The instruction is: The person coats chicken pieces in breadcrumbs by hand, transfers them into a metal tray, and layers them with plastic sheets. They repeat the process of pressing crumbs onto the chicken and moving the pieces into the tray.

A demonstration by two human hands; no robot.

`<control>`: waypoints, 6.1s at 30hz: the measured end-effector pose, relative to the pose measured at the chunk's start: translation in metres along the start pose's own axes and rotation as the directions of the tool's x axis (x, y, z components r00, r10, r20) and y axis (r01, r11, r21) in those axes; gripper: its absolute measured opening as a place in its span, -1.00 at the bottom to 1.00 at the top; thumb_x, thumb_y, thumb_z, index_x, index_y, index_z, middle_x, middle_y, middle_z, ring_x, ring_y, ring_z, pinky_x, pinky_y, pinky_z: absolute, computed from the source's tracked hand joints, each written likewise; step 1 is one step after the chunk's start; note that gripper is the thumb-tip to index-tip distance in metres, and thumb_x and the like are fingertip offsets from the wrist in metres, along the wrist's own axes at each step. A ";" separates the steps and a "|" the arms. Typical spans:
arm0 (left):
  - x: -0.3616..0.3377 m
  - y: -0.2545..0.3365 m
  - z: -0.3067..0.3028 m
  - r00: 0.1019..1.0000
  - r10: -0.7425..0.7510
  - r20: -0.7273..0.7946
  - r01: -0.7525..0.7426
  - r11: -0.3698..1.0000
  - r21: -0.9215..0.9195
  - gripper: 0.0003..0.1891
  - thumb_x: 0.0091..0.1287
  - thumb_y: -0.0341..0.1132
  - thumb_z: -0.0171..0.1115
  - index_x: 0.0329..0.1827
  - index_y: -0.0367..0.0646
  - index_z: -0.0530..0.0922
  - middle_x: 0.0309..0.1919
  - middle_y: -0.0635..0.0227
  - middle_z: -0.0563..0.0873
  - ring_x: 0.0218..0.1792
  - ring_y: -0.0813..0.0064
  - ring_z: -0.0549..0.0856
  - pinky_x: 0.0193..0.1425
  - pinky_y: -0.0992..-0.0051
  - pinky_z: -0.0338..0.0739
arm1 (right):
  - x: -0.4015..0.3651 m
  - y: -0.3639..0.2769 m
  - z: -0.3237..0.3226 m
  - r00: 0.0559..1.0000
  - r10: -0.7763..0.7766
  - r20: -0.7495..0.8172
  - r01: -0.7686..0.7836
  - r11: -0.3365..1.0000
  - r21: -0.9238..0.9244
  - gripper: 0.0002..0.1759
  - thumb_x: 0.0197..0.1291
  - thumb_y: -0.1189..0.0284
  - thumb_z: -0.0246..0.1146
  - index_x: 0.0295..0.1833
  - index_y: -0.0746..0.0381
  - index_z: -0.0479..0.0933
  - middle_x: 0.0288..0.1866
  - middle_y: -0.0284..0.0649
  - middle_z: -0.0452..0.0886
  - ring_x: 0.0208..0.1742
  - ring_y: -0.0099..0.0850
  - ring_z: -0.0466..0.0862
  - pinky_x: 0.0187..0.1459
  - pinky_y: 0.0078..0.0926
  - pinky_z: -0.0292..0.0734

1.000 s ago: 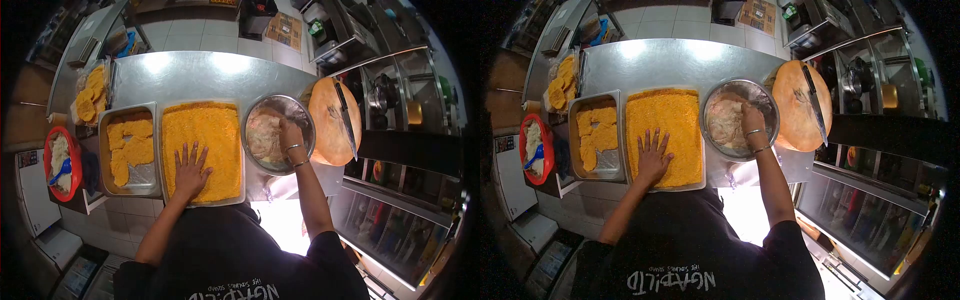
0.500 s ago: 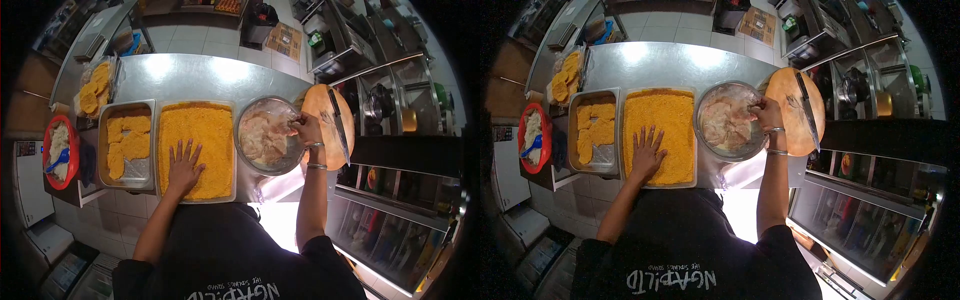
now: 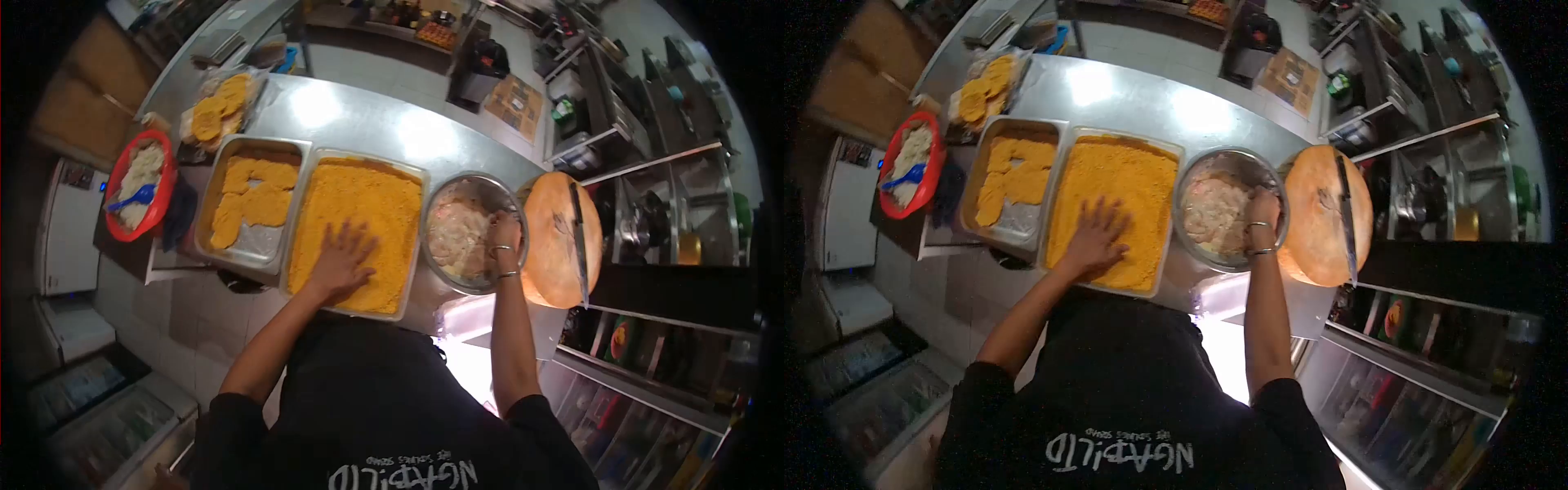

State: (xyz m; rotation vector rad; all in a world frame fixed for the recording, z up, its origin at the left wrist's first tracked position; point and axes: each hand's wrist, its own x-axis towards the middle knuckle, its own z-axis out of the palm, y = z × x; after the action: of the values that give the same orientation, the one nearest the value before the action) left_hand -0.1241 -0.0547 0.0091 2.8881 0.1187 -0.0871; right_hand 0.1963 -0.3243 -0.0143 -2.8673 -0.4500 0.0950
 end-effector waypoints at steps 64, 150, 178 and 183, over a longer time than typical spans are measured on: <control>-0.033 -0.036 -0.001 0.780 -0.566 0.267 0.626 0.701 -0.341 -0.33 -0.02 -0.51 0.46 0.21 -0.46 0.43 -0.03 -0.22 0.62 -0.03 -0.19 0.67 0.12 0.15 0.59 | -0.060 -0.077 -0.102 0.970 -0.215 0.113 0.075 0.707 0.703 -0.55 -0.02 0.72 0.29 0.07 0.28 0.62 0.00 -0.19 0.74 -0.03 -0.41 0.73 0.04 -0.47 0.65; 0.137 -0.028 -0.048 0.964 -0.005 0.265 0.037 0.993 -0.115 -0.28 0.19 -0.02 0.37 0.34 -0.28 0.44 0.25 -0.04 0.58 0.23 -0.04 0.57 0.30 0.13 0.47 | -0.111 -0.005 -0.132 0.999 0.031 0.038 -0.049 0.565 0.824 -0.67 0.13 0.72 0.20 0.05 0.39 0.59 -0.02 -0.16 0.73 0.02 -0.43 0.72 0.13 -0.49 0.60; 0.023 -0.043 0.003 0.827 -0.490 -0.276 0.453 0.871 -0.190 -0.56 0.44 -0.18 0.16 0.19 -0.38 0.52 -0.01 -0.11 0.59 0.13 -0.04 0.54 0.23 0.11 0.44 | -0.110 -0.012 -0.123 0.998 0.008 0.059 -0.053 0.580 0.813 -0.70 0.17 0.67 0.23 0.05 0.37 0.60 -0.03 -0.17 0.74 0.01 -0.44 0.72 0.10 -0.51 0.60; 0.060 -0.059 -0.008 0.708 -0.685 0.172 0.584 0.432 -0.688 -0.55 0.47 -0.19 0.10 0.24 -0.41 0.48 0.26 -0.13 0.48 0.28 -0.08 0.44 0.28 0.09 0.40 | -0.107 -0.018 -0.128 0.997 0.010 0.082 -0.072 0.594 0.801 -0.71 0.18 0.66 0.24 0.04 0.36 0.62 -0.03 -0.18 0.74 0.00 -0.44 0.72 0.08 -0.52 0.60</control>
State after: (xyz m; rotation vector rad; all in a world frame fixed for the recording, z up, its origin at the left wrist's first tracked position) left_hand -0.0688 0.0083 -0.0020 1.9037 1.0473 0.0230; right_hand 0.1022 -0.3689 0.1171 -1.9574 -0.2480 0.3197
